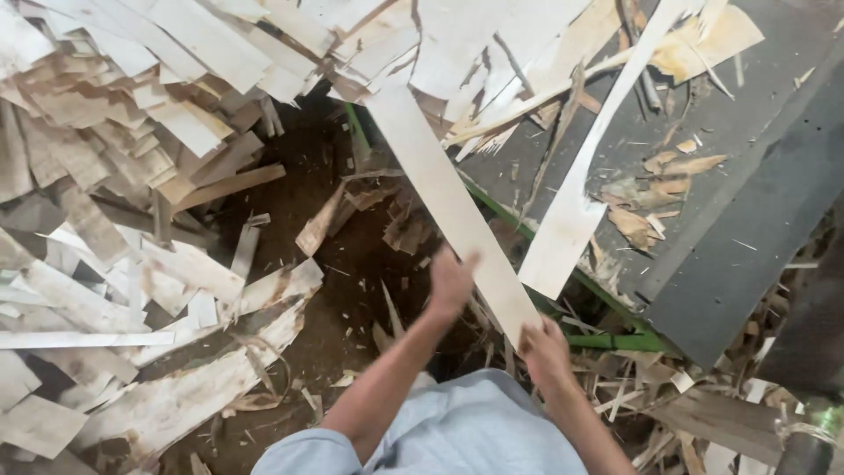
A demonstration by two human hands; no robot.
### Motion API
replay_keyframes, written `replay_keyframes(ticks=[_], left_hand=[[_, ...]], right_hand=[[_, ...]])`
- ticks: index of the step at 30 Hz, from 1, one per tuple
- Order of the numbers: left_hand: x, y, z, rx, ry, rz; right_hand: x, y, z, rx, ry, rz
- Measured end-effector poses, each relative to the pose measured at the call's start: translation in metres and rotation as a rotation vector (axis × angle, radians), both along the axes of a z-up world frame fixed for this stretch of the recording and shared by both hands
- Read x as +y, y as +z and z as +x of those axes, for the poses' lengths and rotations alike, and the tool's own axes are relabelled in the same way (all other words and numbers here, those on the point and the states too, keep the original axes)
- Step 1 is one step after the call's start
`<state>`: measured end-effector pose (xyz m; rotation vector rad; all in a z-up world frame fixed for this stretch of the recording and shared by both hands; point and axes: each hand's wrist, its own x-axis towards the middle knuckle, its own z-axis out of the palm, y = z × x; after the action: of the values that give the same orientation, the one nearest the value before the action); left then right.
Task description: Using a manual lever-operated guillotine or large industrial paper cutter to trim and cut thin sheets of wood veneer.
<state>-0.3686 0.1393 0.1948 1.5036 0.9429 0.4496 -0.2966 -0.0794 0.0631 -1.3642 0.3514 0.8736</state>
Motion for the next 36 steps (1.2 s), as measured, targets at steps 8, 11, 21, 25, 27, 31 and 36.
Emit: replay_keyframes(ticks=[8,11,21,25,27,31,36], left_hand=[[0.144,0.075,-0.07,-0.525,0.507,-0.098],[0.106,-0.007,-0.064,-0.307,0.372,-0.274],[-0.102,-0.09,-0.008,-0.104,-0.613,-0.085],[-0.16,-0.028,0.009,-0.116,-0.886,-0.05],[-0.191,-0.003,0.015,-0.129,-1.081,-0.003],[-0.259,0.058,0.023,-0.051,-1.323,0.017],[-0.353,0.102,0.041,-0.956,-1.295,0.599]], right_hand=[[0.193,0.228,-0.04,-0.454,0.604,0.399],[0.148,0.127,-0.056,-0.322,0.769,0.299],[-0.128,-0.119,-0.118,0.06,0.139,-0.33],[-0.167,-0.159,-0.131,0.162,-0.207,-0.166],[-0.184,-0.155,-0.128,0.199,-0.325,-0.216],[-0.243,-0.185,-0.114,0.251,-0.48,-0.206],[-0.351,-0.241,-0.1,0.135,-0.65,-0.048]])
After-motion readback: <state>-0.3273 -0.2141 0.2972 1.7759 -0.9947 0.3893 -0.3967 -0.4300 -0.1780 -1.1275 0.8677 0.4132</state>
